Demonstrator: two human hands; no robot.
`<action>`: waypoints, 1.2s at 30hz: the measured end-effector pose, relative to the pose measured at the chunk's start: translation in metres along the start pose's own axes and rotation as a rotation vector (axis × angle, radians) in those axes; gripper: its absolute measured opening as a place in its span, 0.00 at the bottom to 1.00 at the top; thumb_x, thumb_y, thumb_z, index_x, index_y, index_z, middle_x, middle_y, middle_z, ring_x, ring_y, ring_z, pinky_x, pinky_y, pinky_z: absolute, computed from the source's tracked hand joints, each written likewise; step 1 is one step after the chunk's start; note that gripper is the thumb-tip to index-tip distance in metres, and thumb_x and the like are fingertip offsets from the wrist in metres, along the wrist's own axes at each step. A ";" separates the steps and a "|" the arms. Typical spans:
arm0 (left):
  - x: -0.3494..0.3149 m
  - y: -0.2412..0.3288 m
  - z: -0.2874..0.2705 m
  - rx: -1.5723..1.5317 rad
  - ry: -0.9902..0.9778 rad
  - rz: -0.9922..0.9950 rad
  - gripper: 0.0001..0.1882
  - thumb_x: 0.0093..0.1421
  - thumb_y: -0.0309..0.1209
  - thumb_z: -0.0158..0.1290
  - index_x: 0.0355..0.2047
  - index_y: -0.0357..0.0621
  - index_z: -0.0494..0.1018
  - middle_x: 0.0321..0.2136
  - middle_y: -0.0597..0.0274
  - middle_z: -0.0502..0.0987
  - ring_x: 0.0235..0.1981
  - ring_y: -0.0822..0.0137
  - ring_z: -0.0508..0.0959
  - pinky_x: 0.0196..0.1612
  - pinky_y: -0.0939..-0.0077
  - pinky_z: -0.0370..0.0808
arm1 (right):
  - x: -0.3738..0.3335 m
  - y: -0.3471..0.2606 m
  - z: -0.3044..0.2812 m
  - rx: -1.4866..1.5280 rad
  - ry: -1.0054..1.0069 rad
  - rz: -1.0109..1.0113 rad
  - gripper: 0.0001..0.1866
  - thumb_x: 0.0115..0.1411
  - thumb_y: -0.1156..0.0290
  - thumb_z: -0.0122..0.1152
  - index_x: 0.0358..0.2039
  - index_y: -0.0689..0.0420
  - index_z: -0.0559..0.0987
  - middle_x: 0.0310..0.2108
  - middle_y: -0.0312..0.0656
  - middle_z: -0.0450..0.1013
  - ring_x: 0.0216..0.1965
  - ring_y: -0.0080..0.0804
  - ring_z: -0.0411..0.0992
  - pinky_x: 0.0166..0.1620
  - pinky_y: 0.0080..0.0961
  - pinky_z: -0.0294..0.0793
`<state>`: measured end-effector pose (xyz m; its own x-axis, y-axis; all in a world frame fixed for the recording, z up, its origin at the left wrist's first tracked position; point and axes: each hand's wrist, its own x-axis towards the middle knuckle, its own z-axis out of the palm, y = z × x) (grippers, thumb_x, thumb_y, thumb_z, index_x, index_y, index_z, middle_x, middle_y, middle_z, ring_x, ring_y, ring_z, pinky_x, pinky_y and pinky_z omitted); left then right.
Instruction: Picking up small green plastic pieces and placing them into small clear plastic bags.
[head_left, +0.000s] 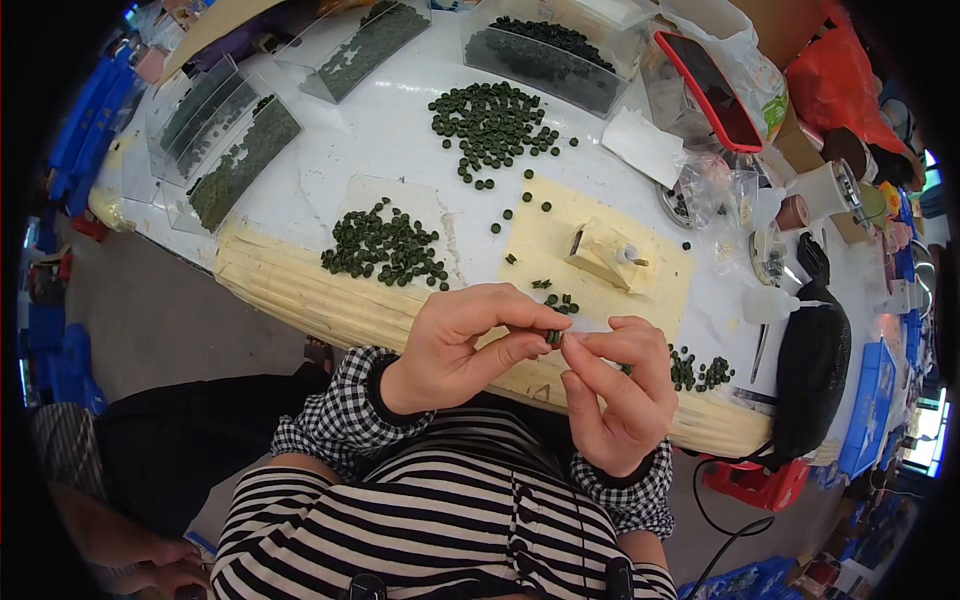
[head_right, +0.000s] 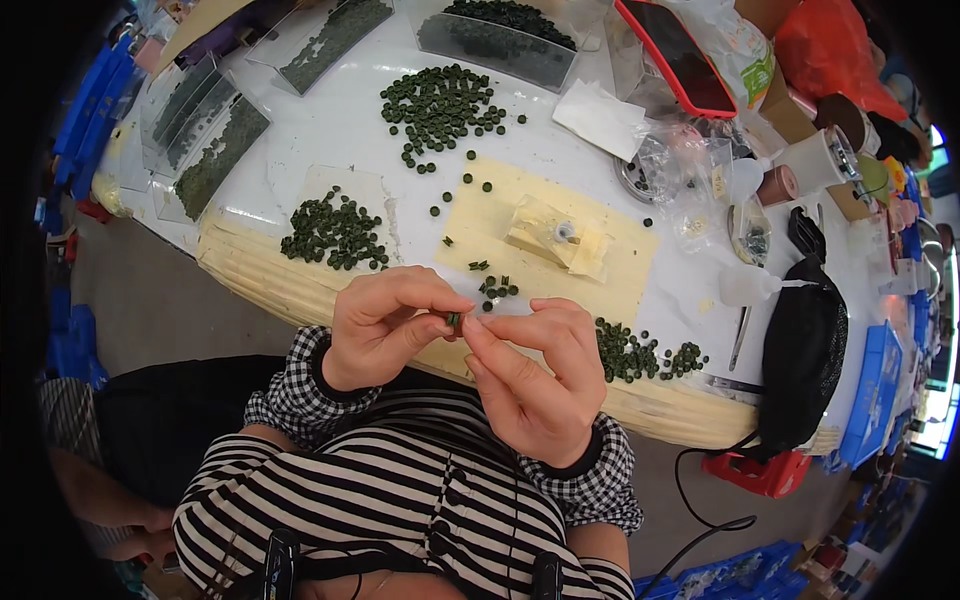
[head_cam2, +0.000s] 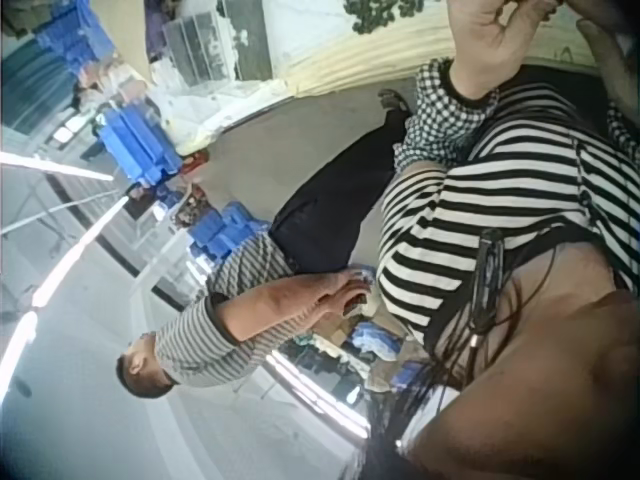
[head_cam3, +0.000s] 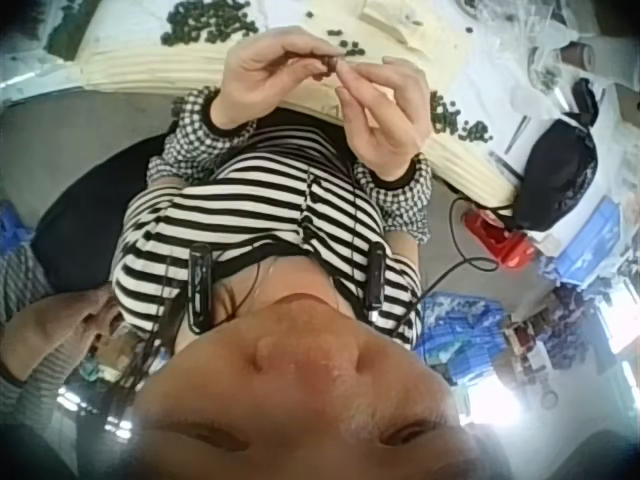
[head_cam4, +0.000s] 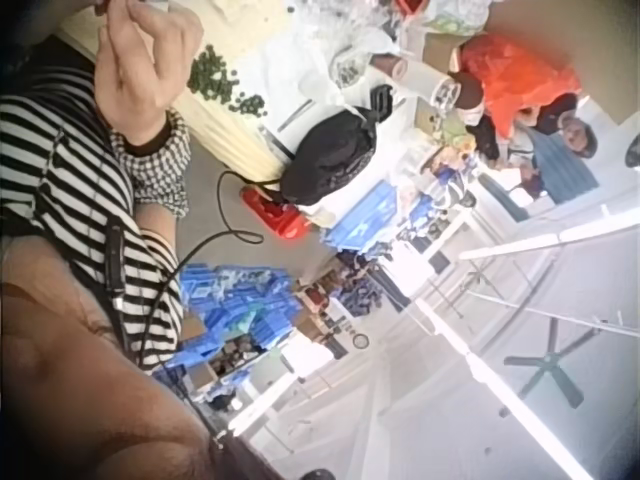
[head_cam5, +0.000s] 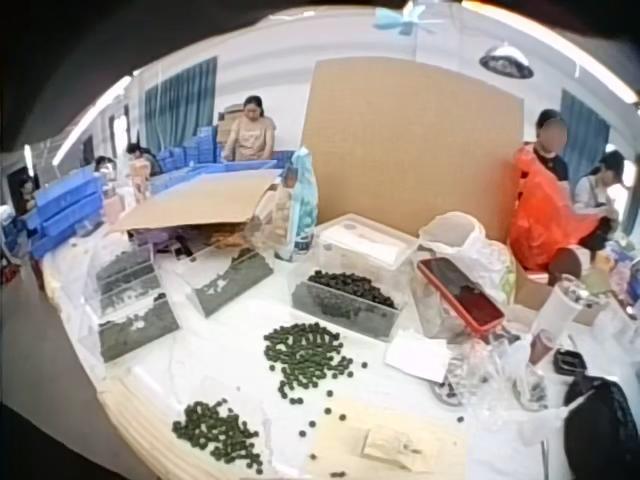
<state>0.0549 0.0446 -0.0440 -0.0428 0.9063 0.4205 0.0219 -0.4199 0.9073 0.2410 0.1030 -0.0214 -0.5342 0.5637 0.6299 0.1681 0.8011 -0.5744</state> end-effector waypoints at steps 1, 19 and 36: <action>0.000 0.000 0.000 0.012 0.002 0.005 0.10 0.63 0.22 0.55 0.43 0.29 0.76 0.34 0.52 0.79 0.31 0.70 0.79 0.34 0.81 0.76 | 0.000 0.000 0.000 0.002 -0.001 0.002 0.17 0.46 0.78 0.70 0.39 0.54 0.85 0.36 0.37 0.78 0.36 0.32 0.73 0.44 0.37 0.72; 0.012 0.010 -0.019 0.581 0.059 -0.133 0.07 0.56 0.23 0.60 0.35 0.36 0.77 0.26 0.56 0.77 0.27 0.60 0.77 0.30 0.72 0.74 | -0.002 0.006 -0.004 -0.041 0.045 0.042 0.16 0.47 0.79 0.70 0.39 0.56 0.85 0.35 0.39 0.77 0.36 0.36 0.73 0.45 0.37 0.73; 0.028 0.003 -0.032 0.936 -0.026 -0.035 0.10 0.54 0.22 0.59 0.38 0.37 0.77 0.28 0.57 0.74 0.29 0.58 0.75 0.33 0.69 0.73 | -0.005 0.010 -0.003 -0.046 0.033 0.072 0.16 0.47 0.78 0.69 0.39 0.55 0.85 0.35 0.38 0.77 0.36 0.36 0.73 0.46 0.38 0.73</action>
<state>0.0220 0.0675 -0.0295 -0.0366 0.9233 0.3824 0.8167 -0.1929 0.5439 0.2473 0.1093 -0.0290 -0.4919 0.6260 0.6051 0.2439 0.7662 -0.5945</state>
